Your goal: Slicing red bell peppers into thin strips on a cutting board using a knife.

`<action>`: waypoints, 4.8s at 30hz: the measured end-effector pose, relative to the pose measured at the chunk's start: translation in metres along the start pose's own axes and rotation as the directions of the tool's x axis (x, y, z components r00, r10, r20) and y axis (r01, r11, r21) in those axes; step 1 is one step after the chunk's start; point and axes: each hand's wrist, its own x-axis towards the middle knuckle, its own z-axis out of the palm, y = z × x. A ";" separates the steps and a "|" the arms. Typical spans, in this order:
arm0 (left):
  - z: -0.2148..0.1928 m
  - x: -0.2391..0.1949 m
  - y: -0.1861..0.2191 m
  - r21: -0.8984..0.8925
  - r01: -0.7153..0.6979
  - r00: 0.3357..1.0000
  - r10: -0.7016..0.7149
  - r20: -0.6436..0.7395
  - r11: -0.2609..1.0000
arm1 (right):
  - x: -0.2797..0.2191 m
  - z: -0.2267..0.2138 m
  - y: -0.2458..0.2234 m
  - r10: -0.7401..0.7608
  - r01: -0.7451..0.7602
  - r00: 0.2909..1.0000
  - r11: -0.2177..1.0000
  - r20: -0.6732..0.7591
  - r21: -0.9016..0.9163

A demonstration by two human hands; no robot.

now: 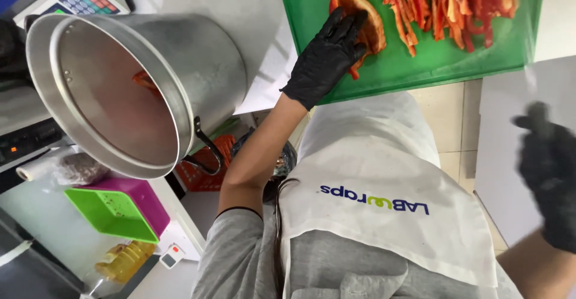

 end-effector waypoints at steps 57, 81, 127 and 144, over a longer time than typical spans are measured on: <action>0.027 0.000 -0.020 0.137 -0.180 0.980 0.189 -0.058 0.974 | 0.093 0.223 -0.012 -0.336 0.340 0.933 0.719 0.126 -0.606; 0.020 0.003 -0.014 -0.067 -0.086 0.995 0.082 -0.060 0.994 | 0.131 0.272 -0.059 -0.058 -0.011 0.995 0.767 -0.087 -0.641; 0.010 -0.006 -0.013 -0.119 -0.139 0.976 0.116 -0.182 0.983 | 0.073 0.211 -0.067 -0.432 0.328 0.895 0.467 0.112 -0.821; 0.026 -0.002 -0.031 -0.074 -0.280 0.934 0.254 -0.250 0.957 | 0.086 0.269 -0.074 -0.273 0.115 0.961 0.514 -0.036 -0.850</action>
